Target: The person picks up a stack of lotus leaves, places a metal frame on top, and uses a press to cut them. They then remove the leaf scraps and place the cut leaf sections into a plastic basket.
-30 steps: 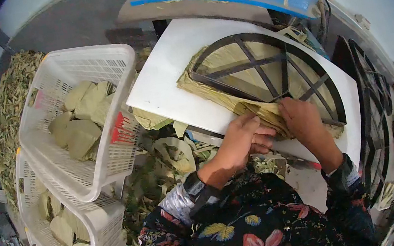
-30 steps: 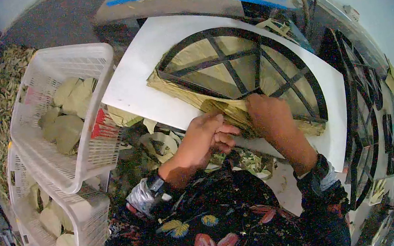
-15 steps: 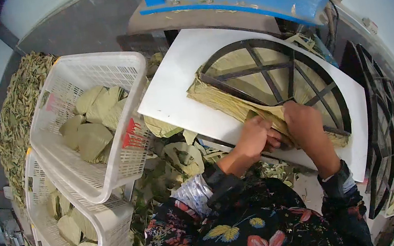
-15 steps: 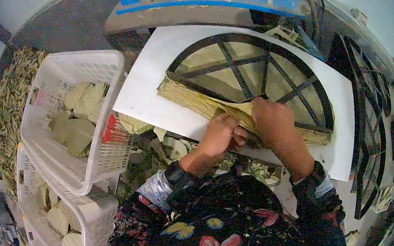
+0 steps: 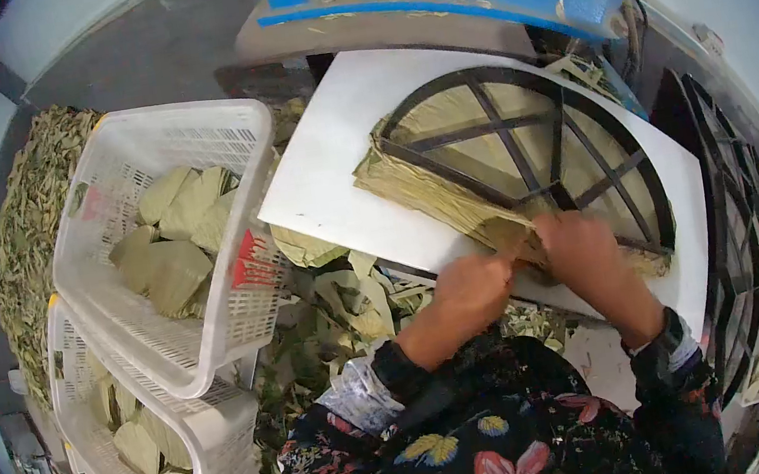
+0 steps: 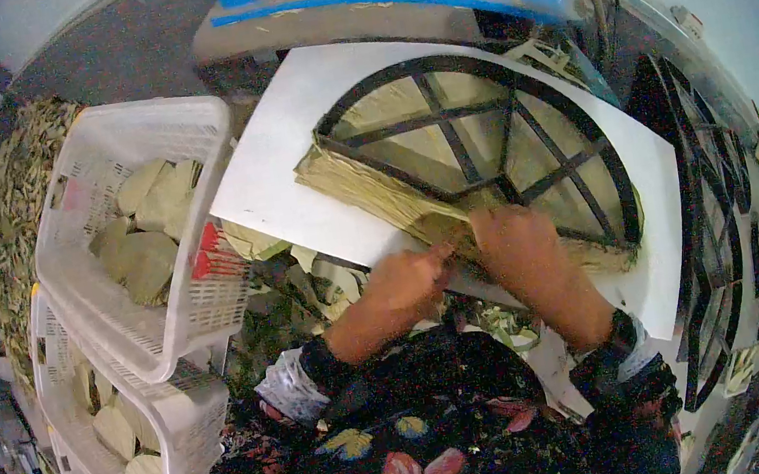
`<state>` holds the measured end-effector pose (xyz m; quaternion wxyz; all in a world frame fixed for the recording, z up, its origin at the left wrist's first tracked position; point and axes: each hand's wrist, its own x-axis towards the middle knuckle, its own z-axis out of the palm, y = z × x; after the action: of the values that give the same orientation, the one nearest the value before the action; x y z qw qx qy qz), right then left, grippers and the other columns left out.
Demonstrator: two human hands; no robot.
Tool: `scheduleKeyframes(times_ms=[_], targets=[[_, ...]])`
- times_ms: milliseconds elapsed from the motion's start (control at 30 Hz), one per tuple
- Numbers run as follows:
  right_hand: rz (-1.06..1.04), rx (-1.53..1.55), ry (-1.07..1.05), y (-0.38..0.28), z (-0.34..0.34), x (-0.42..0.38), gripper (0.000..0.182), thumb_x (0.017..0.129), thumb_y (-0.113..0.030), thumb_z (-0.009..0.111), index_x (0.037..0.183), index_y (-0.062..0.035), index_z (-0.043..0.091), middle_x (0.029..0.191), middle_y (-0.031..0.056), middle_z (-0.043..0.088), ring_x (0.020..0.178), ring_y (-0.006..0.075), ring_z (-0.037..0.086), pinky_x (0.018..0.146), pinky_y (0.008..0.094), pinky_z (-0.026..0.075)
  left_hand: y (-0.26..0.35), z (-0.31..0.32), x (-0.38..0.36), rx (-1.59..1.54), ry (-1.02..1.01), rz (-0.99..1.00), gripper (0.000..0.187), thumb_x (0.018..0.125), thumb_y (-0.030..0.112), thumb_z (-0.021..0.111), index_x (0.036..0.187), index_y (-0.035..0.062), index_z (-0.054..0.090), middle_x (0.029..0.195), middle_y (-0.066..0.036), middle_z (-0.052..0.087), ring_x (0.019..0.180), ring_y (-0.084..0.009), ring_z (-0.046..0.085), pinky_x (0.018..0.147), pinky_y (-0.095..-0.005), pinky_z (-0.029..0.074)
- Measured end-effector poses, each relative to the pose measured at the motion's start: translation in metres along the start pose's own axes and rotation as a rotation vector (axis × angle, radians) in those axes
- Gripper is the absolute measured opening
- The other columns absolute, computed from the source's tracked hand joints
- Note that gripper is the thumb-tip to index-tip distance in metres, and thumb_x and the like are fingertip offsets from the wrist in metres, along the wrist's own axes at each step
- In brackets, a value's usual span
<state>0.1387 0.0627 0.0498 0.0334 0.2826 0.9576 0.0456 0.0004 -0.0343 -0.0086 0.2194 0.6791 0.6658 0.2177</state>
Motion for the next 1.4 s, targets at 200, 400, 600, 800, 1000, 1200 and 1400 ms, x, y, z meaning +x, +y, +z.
scheduleKeyframes(times_ms=[200, 400, 600, 800, 1000, 1200, 1400], targets=[[-0.034, 0.098, 0.058, 0.006, 0.002, -0.018, 0.018, 0.076, -0.01, 0.057, 0.094, -0.0062, 0.054, 0.073, 0.0121, 0.059, 0.069, 0.0298, 0.061, 0.057, 0.0392, 0.049, -0.009, 0.007, 0.003, 0.071, 0.017, 0.082, 0.021, 0.075, 0.013, 0.055, 0.094, 0.0055, 0.059, 0.066, -0.016, 0.061, 0.061, -0.0345, 0.061, 0.052, -0.0446, 0.048], [-0.015, 0.368, 0.14, 0.003, -0.006, -0.033, 0.045, 0.072, -0.018, 0.068, 0.111, -0.0035, 0.05, 0.101, 0.0155, 0.056, 0.094, 0.0337, 0.055, 0.077, 0.0424, 0.047, -0.007, 0.001, -0.006, -0.463, 0.162, -0.078, 0.021, 0.089, 0.018, 0.048, 0.103, 0.0044, 0.056, 0.065, -0.014, 0.061, 0.057, -0.0227, 0.061, 0.049, -0.0362, 0.047], [0.027, 0.395, 0.004, 0.011, 0.0, -0.04, 0.046, 0.074, -0.018, 0.067, 0.113, -0.0042, 0.049, 0.107, 0.0171, 0.055, 0.096, 0.0367, 0.054, 0.077, 0.0427, 0.046, -0.008, 0.019, -0.031, -1.197, -0.03, -0.307, 0.027, 0.093, 0.017, 0.045, 0.114, 0.002, 0.053, 0.071, -0.008, 0.061, 0.052, -0.0104, 0.057, 0.046, -0.0232, 0.045], [0.053, 0.441, 0.013, 0.022, 0.004, -0.035, 0.041, 0.077, -0.019, 0.065, 0.111, -0.0043, 0.049, 0.097, 0.0171, 0.057, 0.085, 0.0391, 0.056, 0.072, 0.0433, 0.047, 0.013, 0.034, -0.033, -1.38, -0.096, -0.346, 0.032, 0.092, 0.014, 0.044, 0.122, 0.0019, 0.046, 0.075, -0.008, 0.062, 0.054, -0.011, 0.056, 0.047, -0.0229, 0.045], [0.014, 0.179, 0.07, -0.003, 0.002, -0.037, 0.038, 0.077, -0.025, 0.065, 0.102, -0.0038, 0.047, 0.095, 0.0163, 0.056, 0.086, 0.0334, 0.059, 0.067, 0.0418, 0.05, 0.014, 0.044, -0.035, -1.443, -0.076, -0.316, 0.034, 0.093, 0.014, 0.045, 0.125, 0.0036, 0.044, 0.079, -0.01, 0.063, 0.057, -0.0132, 0.057, 0.049, -0.0239, 0.046], [0.087, 0.102, 0.018, -0.007, -0.008, -0.028, 0.026, 0.077, -0.022, 0.064, 0.091, -0.004, 0.051, 0.085, 0.0153, 0.058, 0.073, 0.0307, 0.063, 0.059, 0.0396, 0.052, 0.018, 0.049, -0.034, -1.488, 0.0, -0.303, 0.033, 0.091, 0.014, 0.045, 0.122, 0.0011, 0.044, 0.077, -0.01, 0.062, 0.055, -0.0134, 0.056, 0.048, -0.0248, 0.046], [0.156, -0.034, -0.026, -0.003, 0.006, -0.014, 0.013, 0.082, -0.015, 0.05, 0.088, -0.0027, 0.051, 0.076, 0.0147, 0.058, 0.069, 0.0343, 0.06, 0.057, 0.0429, 0.048, 0.024, 0.036, -0.026, -1.545, 0.125, -0.328, 0.031, 0.092, 0.019, 0.046, 0.116, -0.0012, 0.046, 0.075, -0.012, 0.061, 0.054, -0.0147, 0.056, 0.048, -0.0262, 0.046]])
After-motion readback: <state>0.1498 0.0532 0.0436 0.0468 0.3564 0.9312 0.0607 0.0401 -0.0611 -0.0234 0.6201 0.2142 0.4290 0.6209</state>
